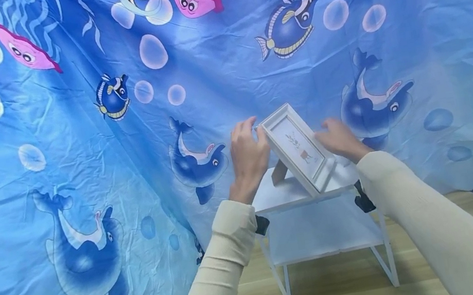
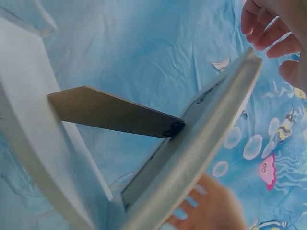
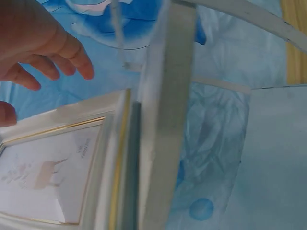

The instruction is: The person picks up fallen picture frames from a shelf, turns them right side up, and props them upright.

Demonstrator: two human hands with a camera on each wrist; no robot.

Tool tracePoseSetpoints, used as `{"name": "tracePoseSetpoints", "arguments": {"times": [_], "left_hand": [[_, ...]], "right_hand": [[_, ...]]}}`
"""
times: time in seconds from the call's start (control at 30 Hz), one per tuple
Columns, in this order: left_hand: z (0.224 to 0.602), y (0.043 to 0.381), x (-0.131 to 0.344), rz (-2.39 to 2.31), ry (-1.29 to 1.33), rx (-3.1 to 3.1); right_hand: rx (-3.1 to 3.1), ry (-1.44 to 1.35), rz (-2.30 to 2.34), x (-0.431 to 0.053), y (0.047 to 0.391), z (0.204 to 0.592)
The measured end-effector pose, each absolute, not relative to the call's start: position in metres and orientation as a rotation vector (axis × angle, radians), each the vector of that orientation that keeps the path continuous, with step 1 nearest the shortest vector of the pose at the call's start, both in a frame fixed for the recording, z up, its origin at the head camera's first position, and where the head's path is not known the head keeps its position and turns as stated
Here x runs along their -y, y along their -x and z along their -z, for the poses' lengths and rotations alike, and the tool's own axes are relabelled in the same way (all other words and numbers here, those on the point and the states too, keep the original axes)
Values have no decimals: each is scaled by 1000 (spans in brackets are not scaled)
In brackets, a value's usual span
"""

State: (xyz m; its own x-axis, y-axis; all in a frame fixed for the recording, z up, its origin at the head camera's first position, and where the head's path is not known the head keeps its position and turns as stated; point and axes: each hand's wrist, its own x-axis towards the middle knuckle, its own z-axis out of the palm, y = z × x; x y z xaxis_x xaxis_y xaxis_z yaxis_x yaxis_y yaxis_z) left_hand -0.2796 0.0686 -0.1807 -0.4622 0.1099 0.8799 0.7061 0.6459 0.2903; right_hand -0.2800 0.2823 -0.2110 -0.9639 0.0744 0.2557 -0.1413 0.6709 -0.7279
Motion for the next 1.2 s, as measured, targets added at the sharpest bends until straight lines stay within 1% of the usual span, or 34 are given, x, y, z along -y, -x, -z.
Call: {"name": "tracePoseSetpoints", "arguments": {"times": [0.17, 0.3, 0.53, 0.87, 1.2], "left_hand": [[174, 275, -80, 606, 596, 2024], [175, 274, -87, 426, 550, 2067], [178, 276, -94, 242, 508, 2057], [176, 277, -99, 102, 434, 2016], [178, 274, -102, 68, 426, 2034]], "right_hand": [[2652, -48, -1334, -290, 288, 224], [2660, -46, -1431, -294, 293, 231], [2703, -37, -1493, -297, 296, 235], [2695, -64, -1311, -296, 303, 240], [2685, -36, -1052, -293, 305, 242]]}}
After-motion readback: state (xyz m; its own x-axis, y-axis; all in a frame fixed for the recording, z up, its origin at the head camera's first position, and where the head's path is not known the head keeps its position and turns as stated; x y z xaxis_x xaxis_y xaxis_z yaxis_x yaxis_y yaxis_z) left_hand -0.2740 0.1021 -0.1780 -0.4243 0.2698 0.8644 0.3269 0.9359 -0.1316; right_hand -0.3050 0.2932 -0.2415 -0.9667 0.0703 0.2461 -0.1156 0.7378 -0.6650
